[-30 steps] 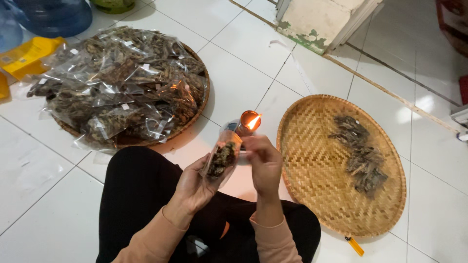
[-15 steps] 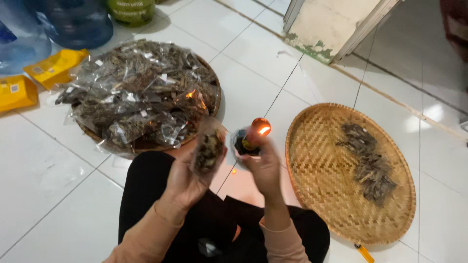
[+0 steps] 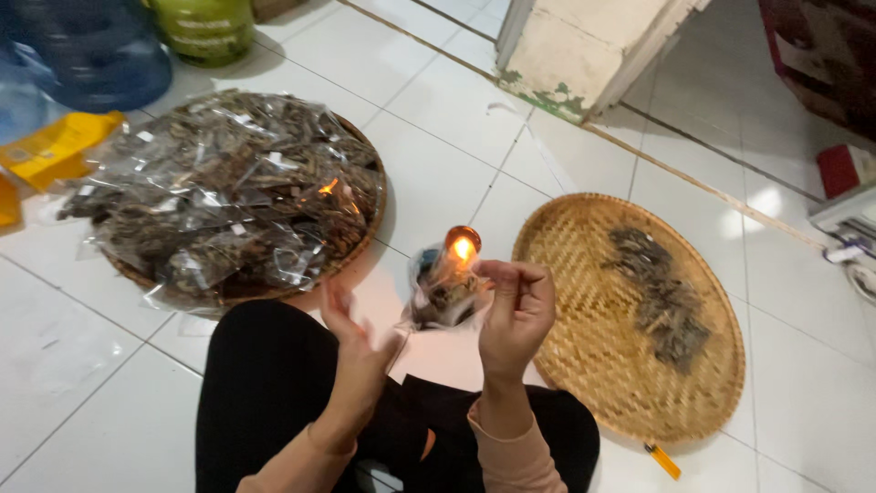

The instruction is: The person sits on the floor and seals small clear plastic bags filled with dried seahorses by holding each bag's open edge over a lit candle flame. Sealed bags are placed on a round woven bamboo tray, and the person repeatedly takes new filled bags from a large tray to seal them one at a time.

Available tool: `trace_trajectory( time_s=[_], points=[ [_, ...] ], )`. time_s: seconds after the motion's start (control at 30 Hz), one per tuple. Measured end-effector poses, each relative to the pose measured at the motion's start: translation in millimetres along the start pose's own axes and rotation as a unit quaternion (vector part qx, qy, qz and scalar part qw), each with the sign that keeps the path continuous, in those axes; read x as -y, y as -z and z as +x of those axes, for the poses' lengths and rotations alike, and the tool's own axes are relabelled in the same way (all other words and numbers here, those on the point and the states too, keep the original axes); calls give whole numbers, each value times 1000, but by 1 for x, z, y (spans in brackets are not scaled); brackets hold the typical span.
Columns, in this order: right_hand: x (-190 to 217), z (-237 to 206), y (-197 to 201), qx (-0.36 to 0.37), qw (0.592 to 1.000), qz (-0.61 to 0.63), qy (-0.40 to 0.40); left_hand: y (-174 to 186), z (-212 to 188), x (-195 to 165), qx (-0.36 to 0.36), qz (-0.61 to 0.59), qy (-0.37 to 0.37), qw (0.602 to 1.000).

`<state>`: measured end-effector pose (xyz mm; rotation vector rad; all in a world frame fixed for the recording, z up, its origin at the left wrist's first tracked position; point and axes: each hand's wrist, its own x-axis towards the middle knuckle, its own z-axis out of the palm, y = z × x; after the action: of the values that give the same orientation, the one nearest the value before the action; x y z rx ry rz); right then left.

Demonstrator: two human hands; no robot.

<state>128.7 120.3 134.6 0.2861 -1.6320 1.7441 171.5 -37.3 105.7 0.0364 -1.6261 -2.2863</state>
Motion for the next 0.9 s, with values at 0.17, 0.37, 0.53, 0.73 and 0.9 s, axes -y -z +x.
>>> trace_trajectory(
  time_s=[0.17,0.37,0.53,0.73,0.9],
  points=[
    [-9,1,14,-46,999,-9,-2,-27,31,12,169,-13,-105,980],
    [-28,6,45,-49,996,24,-68,-55,49,34,131,-79,25,988],
    [-42,8,58,-38,981,147,-119,-61,54,39,92,-45,17,995],
    [-31,-16,75,63,991,113,-41,-55,33,20,71,-37,-89,993],
    [-35,-15,84,23,974,210,-75,-43,36,5,134,-127,40,982]
  ],
)
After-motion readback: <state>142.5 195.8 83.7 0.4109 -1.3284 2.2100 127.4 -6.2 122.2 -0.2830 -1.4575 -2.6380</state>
